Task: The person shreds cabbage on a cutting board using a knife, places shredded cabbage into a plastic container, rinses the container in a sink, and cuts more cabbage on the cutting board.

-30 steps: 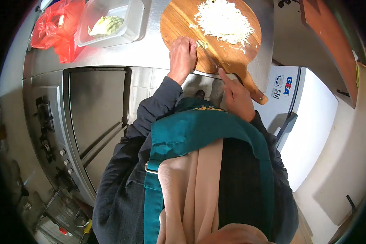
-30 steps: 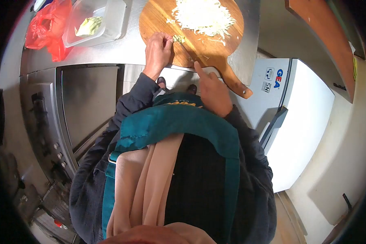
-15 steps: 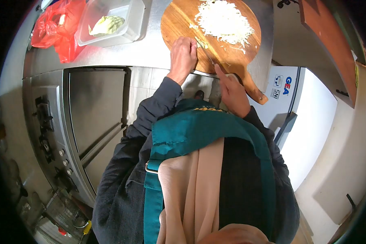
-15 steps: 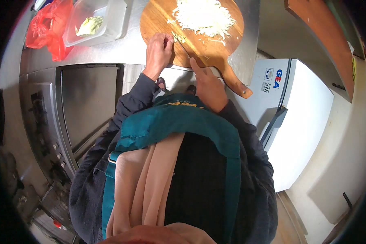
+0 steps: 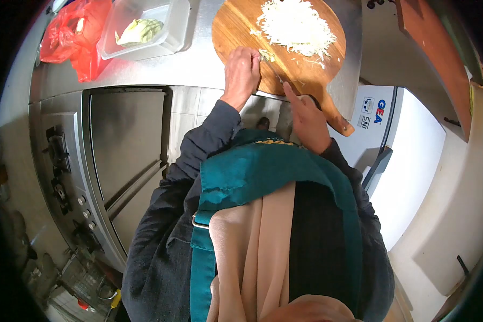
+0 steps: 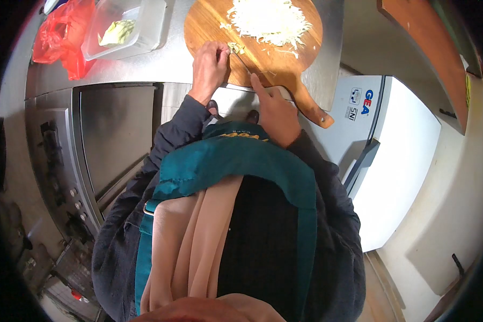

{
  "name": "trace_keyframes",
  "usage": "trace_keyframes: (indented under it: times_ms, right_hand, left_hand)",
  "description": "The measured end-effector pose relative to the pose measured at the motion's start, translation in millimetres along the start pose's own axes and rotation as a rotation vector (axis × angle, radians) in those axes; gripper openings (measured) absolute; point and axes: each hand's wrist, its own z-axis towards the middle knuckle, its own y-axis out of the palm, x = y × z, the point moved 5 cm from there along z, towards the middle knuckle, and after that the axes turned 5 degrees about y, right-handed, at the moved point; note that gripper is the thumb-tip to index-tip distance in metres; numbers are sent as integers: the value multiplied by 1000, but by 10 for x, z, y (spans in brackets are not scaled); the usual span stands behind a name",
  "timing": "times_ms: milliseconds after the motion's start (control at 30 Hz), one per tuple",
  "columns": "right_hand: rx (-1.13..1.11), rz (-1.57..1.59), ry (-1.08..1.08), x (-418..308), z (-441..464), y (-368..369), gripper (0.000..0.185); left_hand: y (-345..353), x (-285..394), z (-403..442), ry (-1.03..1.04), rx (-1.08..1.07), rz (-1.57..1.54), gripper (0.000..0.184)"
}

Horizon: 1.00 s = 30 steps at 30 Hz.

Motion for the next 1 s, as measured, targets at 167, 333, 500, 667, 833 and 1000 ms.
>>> trace_keyframes:
  times_ms: [167,333,500,667,833,1000]
  right_hand:
    - [-11,42,-4,65,-2,51,59]
    - [-47,101,29,-2,-96,-125,56]
    - [-46,66,21,-10,-99,-116,57]
    - [-50,-11,4,37,-29,-7,60]
    - [-54,96,32,80,-72,-110,52]
    - [79,304,-47,299,96,-291,42]
  left_hand:
    - [1,-11,-3,-6,6,-29,4]
    - [16,-12,4,-28,4,-4,6]
    - [39,-21,20,-34,-10,33,7]
    - [37,-7,19,-24,-10,34,6]
    - [12,24,39,-25,-19,135,7]
    - [43,5,241,14,-69,199,10]
